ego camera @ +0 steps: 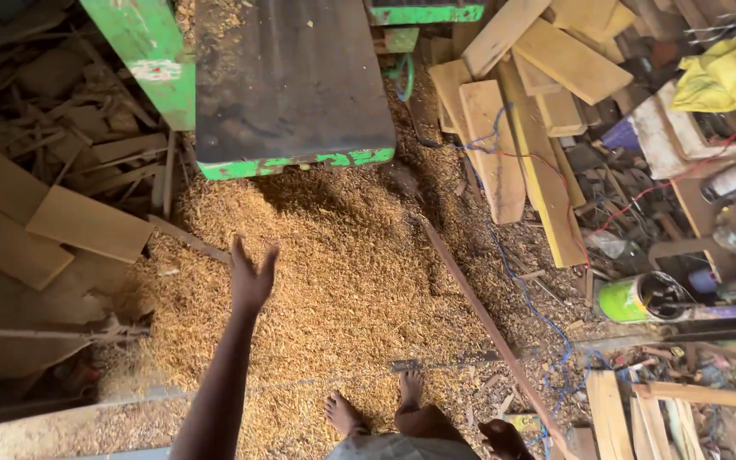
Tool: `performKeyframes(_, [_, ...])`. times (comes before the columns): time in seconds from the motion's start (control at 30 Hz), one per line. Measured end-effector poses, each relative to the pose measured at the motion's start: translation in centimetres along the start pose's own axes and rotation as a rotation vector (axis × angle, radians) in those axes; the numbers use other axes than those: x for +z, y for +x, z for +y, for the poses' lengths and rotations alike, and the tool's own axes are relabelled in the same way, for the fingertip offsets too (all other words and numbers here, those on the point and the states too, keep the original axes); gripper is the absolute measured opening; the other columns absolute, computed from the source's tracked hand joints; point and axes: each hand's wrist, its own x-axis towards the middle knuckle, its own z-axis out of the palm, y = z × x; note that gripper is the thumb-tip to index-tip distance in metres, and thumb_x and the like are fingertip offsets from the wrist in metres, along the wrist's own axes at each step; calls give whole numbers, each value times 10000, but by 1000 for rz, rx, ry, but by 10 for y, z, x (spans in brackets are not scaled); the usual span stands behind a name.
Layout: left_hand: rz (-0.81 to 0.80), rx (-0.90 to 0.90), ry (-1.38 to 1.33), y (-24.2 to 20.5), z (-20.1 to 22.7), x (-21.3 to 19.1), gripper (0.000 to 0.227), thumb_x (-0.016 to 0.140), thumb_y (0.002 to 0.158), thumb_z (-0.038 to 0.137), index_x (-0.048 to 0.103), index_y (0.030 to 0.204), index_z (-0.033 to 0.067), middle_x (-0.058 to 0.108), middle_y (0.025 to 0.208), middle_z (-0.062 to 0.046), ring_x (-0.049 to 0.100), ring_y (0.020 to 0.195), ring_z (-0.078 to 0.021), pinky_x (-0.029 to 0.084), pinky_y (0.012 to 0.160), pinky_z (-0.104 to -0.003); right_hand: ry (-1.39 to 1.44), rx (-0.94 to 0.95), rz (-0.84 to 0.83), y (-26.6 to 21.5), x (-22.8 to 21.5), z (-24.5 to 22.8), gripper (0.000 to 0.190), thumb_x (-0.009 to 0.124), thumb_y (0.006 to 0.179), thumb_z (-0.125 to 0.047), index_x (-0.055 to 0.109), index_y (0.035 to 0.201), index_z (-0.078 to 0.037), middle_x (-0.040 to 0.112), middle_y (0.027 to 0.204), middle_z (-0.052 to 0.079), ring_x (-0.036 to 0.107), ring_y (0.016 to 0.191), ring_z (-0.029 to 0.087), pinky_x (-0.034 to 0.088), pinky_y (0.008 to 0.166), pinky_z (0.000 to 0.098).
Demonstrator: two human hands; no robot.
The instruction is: Feeding long wooden planks through an industrial jointer machine to flatten and square the edges.
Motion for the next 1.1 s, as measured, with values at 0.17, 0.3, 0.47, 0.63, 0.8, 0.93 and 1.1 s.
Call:
performKeyframes(0.17, [525,343,95,65,134,-35,964,424,1056,747,178,1637,18,141,1679,-346,154,1555,-512,174,1249,-691,172,-71,103,-2,14,44,533,773,868,-450,723,1076,38,766,1003,180,812,935,278,655,782,410])
performKeyframes(0.3, [706,201,181,109,181,-64,873,441,1041,750,309,1555,58,291,1588,-267,260,1503,-426,240,1203,-646,-18,-124,150,-14,14,56,562,789,843,-506,769,1020,28,796,947,176,796,913,260,613,818,388])
performKeyframes(0.47, [523,-134,249,143,194,-79,785,434,1008,733,461,1435,74,497,1445,-200,438,1404,-373,376,1136,-565,-210,-193,202,-14,-4,55,597,804,818,-562,814,964,17,825,891,172,779,891,243,572,854,365])
performKeyframes(0.63, [674,-204,138,154,196,-80,669,513,936,712,531,1305,154,605,1297,-102,544,1259,-304,413,1042,-562,106,-64,80,5,-7,40,584,801,823,-503,733,1056,28,773,972,182,820,904,284,622,813,404])
performKeyframes(0.8, [735,-395,40,177,182,-78,611,506,958,698,579,1173,131,617,1239,-92,554,1194,-265,410,1017,-541,207,-16,33,43,-8,5,550,772,842,-467,722,1092,20,789,952,171,815,900,288,651,748,456])
performKeyframes(0.93, [829,-379,51,179,178,-74,555,498,994,667,617,1054,128,667,1088,-78,601,1049,-240,474,936,-471,268,-23,11,60,-12,-25,446,756,866,-410,719,1110,-39,772,950,107,779,884,249,622,695,424])
performKeyframes(1.1, [890,-364,28,164,191,-77,492,571,973,636,628,974,147,676,997,-54,608,962,-223,493,863,-447,432,-53,-146,94,-29,-23,305,788,881,-288,719,1051,-45,710,902,84,704,794,232,524,616,390])
